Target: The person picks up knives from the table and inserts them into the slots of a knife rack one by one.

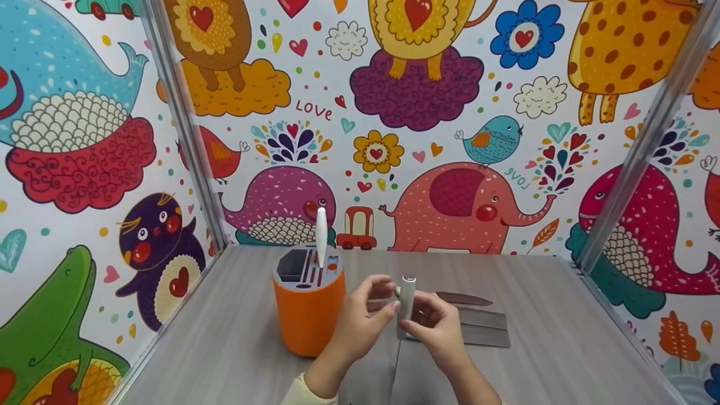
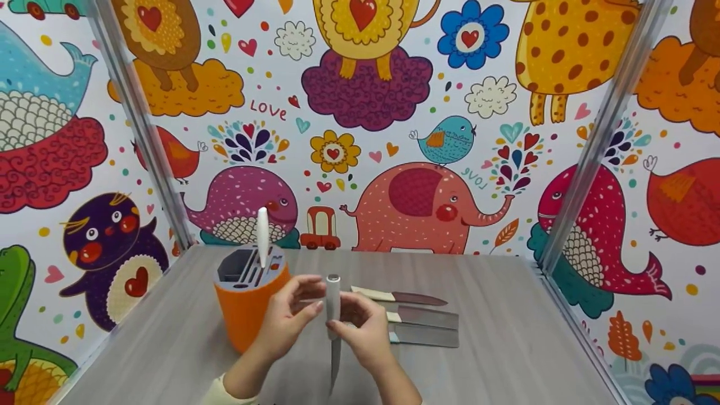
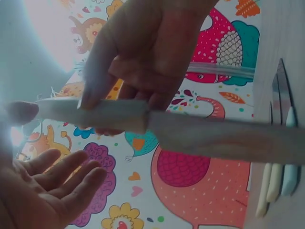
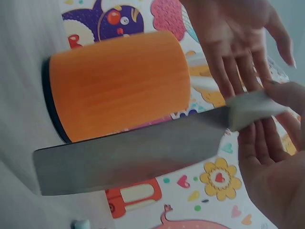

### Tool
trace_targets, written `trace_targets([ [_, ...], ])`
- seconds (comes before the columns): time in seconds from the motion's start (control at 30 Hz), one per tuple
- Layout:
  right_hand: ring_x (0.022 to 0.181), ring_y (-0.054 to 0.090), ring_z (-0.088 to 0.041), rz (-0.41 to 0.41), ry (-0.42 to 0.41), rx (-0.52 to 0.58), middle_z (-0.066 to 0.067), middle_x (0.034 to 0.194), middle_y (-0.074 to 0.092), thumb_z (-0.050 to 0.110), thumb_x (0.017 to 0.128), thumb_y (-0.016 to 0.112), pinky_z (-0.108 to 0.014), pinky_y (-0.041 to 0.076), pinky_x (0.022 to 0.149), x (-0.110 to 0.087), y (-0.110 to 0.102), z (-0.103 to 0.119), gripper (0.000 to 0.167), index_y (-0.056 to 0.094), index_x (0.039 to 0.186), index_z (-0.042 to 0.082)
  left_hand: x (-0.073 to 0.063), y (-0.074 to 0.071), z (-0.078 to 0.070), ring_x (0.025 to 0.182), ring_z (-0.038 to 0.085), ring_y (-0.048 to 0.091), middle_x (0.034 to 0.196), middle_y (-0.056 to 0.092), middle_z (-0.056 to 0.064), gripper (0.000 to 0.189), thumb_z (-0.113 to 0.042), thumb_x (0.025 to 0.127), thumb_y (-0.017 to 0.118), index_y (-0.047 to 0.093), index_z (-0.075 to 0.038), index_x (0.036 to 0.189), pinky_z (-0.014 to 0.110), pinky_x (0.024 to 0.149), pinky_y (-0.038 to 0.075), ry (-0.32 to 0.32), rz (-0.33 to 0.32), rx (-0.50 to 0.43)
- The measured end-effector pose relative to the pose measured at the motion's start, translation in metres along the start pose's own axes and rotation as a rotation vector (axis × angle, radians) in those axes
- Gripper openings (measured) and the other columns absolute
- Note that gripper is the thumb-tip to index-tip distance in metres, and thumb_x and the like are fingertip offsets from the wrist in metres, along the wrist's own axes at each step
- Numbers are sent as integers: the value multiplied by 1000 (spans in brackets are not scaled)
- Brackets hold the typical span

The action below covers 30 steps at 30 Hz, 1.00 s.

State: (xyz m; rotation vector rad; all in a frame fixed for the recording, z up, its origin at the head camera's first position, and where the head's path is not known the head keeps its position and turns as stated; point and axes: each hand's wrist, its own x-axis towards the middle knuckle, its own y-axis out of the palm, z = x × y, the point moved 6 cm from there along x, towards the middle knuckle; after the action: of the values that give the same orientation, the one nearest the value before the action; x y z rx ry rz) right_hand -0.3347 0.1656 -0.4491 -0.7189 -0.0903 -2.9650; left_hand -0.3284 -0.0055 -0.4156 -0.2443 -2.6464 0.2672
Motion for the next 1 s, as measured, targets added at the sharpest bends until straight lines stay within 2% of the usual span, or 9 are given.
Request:
trace_targets([
  [0.17, 94, 74, -13, -29, -54, 10, -2, 112, 75, -7, 84, 83, -27, 66, 80, -7, 9, 2, 36, 71, 118, -8, -2, 9, 4, 119, 22, 72, 129, 75, 3, 35, -28, 102, 71, 64, -18, 136, 36, 102, 62, -58, 44, -36],
  [0.3, 93, 75, -14, -44, -96, 3, -1, 109, 77, -5, 86, 83, -27, 66, 80, -9, 13, 3, 36, 70, 120, -8, -2, 12, 4, 116, 20, 74, 126, 76, 2, 34, -28, 102, 71, 64, -19, 135, 37, 100, 63, -67, 48, -43],
  [0.47, 95, 76, -12, -98, -132, 26, 1, 110, 75, -13, 85, 79, -25, 65, 81, -9, 15, 3, 39, 67, 122, -13, 0, 14, 4, 115, 19, 74, 126, 77, 2, 33, -28, 103, 69, 65, -18, 135, 35, 99, 63, -61, 52, -27],
  [0.7, 91, 74, -9, -143, -66, -5, 3, 106, 74, -11, 87, 79, -22, 64, 75, -12, 15, 1, 40, 66, 125, -13, -5, 18, 3, 117, 19, 72, 129, 75, 2, 32, -29, 108, 62, 63, -17, 139, 35, 97, 64, -49, 58, 31],
  [1.0, 99, 74, -14, -197, -36, -35, -3, 110, 73, -6, 91, 78, -23, 64, 84, -16, 22, -2, 40, 63, 129, -9, -3, 21, 3, 122, 22, 71, 133, 73, 5, 32, -27, 111, 57, 61, -16, 141, 42, 103, 61, -47, 65, 36],
])
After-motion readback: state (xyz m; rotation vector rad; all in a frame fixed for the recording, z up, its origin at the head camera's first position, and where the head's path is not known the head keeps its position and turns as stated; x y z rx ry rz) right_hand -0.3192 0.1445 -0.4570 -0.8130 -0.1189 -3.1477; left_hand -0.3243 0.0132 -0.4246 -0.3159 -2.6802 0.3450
